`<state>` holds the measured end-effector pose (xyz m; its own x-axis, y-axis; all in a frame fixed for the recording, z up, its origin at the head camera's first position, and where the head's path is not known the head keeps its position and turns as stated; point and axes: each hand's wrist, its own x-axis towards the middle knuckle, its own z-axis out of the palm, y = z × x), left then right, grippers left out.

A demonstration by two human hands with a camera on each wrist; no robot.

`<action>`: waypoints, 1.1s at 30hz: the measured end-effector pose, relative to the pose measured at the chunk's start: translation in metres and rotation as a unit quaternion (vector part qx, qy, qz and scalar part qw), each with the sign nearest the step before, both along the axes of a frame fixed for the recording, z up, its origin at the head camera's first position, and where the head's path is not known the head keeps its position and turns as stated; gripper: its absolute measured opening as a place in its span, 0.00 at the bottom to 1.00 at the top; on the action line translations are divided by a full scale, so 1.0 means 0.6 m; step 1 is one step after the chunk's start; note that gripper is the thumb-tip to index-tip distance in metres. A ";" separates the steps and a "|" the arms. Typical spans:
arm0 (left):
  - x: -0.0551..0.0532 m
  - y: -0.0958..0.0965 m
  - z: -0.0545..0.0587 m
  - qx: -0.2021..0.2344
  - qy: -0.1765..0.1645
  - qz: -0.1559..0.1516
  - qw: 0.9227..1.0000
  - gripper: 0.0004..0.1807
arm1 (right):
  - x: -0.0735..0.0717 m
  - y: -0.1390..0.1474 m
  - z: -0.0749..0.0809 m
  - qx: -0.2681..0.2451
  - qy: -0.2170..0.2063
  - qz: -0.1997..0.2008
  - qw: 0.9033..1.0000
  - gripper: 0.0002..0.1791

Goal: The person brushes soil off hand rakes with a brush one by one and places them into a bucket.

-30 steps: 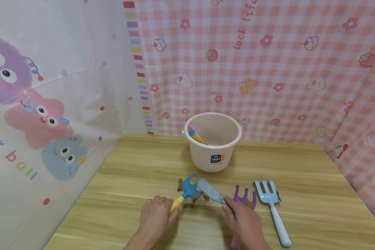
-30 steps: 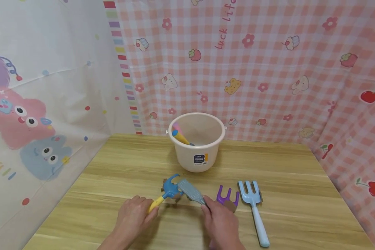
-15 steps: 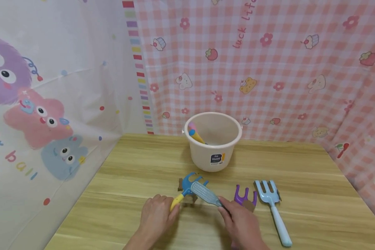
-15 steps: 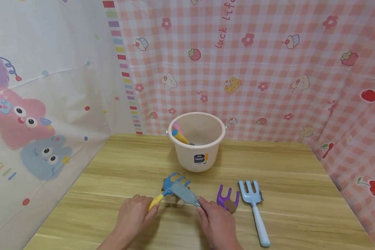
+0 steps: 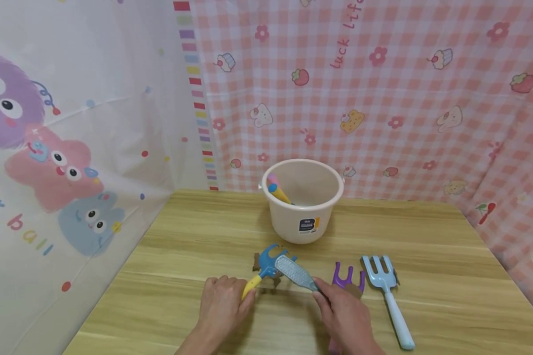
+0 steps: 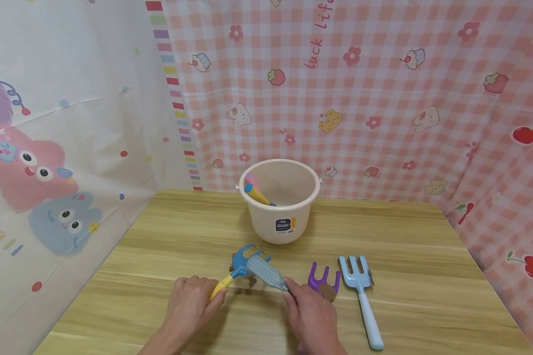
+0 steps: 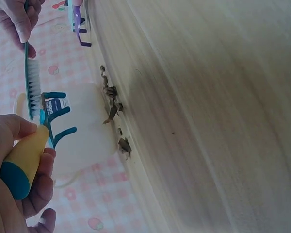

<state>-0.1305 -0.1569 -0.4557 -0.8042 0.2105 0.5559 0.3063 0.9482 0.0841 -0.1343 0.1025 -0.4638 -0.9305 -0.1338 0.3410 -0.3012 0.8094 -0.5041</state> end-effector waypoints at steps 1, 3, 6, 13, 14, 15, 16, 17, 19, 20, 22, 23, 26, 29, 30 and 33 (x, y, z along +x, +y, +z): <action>0.000 0.000 0.000 0.001 0.000 0.001 1.000 0.16 | 0.000 0.000 0.000 0.002 0.002 0.000 1.000 0.18; 0.001 -0.001 -0.001 0.001 0.000 0.003 1.000 0.15 | 0.000 0.001 -0.001 0.002 0.003 -0.003 1.000 0.18; 0.001 -0.001 -0.001 0.001 -0.001 0.006 1.000 0.15 | -0.001 0.003 -0.001 0.001 0.005 -0.004 1.000 0.18; 0.001 0.000 -0.002 -0.002 0.013 0.006 1.000 0.14 | -0.002 0.005 0.002 0.000 0.004 -0.003 1.000 0.18; 0.001 -0.001 -0.003 -0.001 0.014 0.006 1.000 0.14 | -0.002 0.006 0.002 0.001 0.004 -0.004 1.000 0.18; 0.001 -0.001 -0.004 -0.001 0.016 0.005 1.000 0.13 | -0.002 0.006 0.002 0.002 0.004 -0.004 1.000 0.17; 0.001 -0.001 -0.005 0.000 0.016 0.004 1.000 0.13 | -0.002 0.006 0.002 0.003 0.004 -0.004 1.000 0.17; 0.001 -0.002 -0.006 0.000 0.017 0.003 1.000 0.12 | -0.002 0.006 0.002 0.003 0.004 -0.004 1.000 0.17; 0.000 -0.002 -0.007 0.002 0.021 -0.001 1.000 0.11 | -0.002 0.006 0.002 0.002 0.004 -0.004 1.000 0.17; 0.001 -0.003 -0.008 0.003 0.022 -0.002 1.000 0.11 | -0.002 0.006 0.002 0.002 0.003 -0.004 1.000 0.17; 0.001 -0.004 -0.009 0.005 0.024 -0.004 1.000 0.11 | -0.002 0.005 0.002 0.000 0.003 -0.004 1.000 0.17; 0.000 -0.004 -0.009 0.006 0.025 -0.004 1.000 0.11 | -0.002 0.005 0.002 0.000 0.003 -0.004 1.000 0.17; 0.000 -0.005 -0.011 0.007 0.029 -0.002 1.000 0.11 | -0.002 0.004 0.002 0.001 0.005 -0.003 1.000 0.18; 0.000 -0.005 -0.011 0.007 0.034 0.005 0.999 0.12 | -0.003 0.003 0.003 0.002 0.004 -0.006 1.000 0.18; 0.000 -0.005 -0.011 0.007 0.034 0.008 0.999 0.12 | -0.003 0.002 0.003 0.003 0.001 -0.008 1.000 0.18; 0.001 -0.004 -0.010 0.007 0.029 0.015 0.999 0.12 | -0.005 0.000 0.005 0.003 -0.009 -0.012 1.000 0.18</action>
<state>-0.1297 -0.1596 -0.4619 -0.7765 0.1784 0.6044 0.2820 0.9561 0.0801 -0.1372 0.1024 -0.4610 -0.9395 -0.1138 0.3230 -0.2725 0.8194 -0.5043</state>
